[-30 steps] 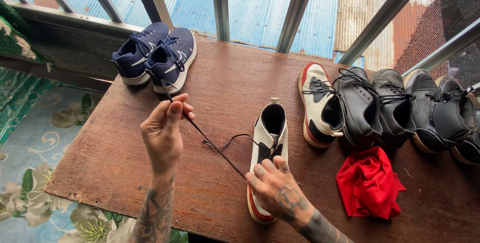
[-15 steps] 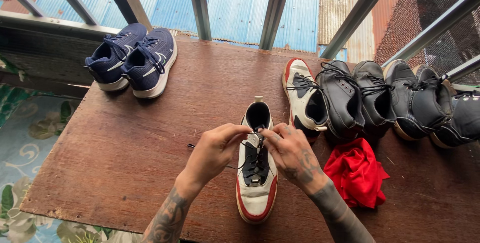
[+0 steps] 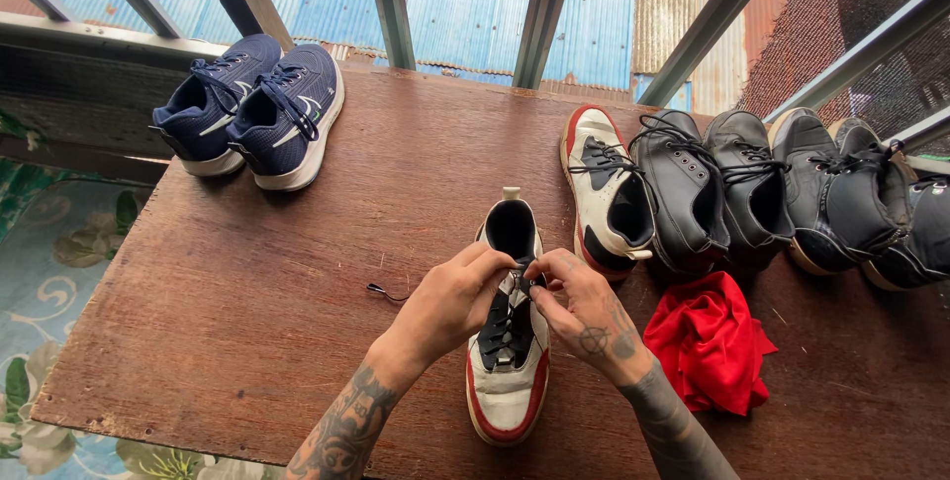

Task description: The person removes the black shoelace from a white and red sneaker on a wooden board, pulling the lace out through the eyelets one section at a time. After the lace is out, they pick up a red cloth and wipe the sneaker's upper and sole.

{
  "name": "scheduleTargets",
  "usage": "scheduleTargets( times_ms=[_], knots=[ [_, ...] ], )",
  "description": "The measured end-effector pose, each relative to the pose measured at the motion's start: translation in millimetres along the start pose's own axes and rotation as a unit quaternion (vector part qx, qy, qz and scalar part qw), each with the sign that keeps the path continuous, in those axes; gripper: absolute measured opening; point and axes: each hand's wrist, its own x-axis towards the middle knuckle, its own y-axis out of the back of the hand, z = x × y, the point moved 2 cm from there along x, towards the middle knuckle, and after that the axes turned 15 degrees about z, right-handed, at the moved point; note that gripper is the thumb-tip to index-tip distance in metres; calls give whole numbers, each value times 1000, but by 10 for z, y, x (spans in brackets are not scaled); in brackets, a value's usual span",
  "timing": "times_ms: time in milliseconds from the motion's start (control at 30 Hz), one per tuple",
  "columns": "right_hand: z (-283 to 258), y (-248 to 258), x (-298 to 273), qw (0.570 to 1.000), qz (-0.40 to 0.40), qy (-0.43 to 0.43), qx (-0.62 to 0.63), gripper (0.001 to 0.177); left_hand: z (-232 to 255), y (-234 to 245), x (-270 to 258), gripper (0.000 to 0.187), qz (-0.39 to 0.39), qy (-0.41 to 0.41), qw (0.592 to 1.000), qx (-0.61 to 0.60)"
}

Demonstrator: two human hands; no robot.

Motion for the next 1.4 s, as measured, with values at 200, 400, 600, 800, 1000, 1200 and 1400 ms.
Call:
scheduleTargets(
  times_ms=[200, 400, 600, 800, 1000, 1200, 1400],
  knots=[
    [177, -47, 27, 996, -23, -56, 60, 21, -19, -77, -9, 16, -31, -10, 998, 50],
    [295, -51, -6, 983, -28, -144, 110, 27, -54, -127, -18, 11, -47, -95, 991, 86],
    [297, -48, 7, 985, -33, -125, 113, 24, -70, -91, -30, 7, -54, -104, 990, 83],
    [310, -40, -4, 991, -30, -74, 106, 21, -25, -90, -34, 6, -53, -108, 986, 114],
    [447, -41, -33, 975, -46, -129, 178, 24, -11, -124, -59, 18, -78, -47, 992, 86],
    [511, -31, -47, 977, -39, -124, 168, 26, -51, -117, -11, 8, -90, -72, 988, 101],
    [469, -4, -37, 984, -37, -96, 149, 28, -78, -151, -24, 16, -87, -90, 985, 123]
  ],
)
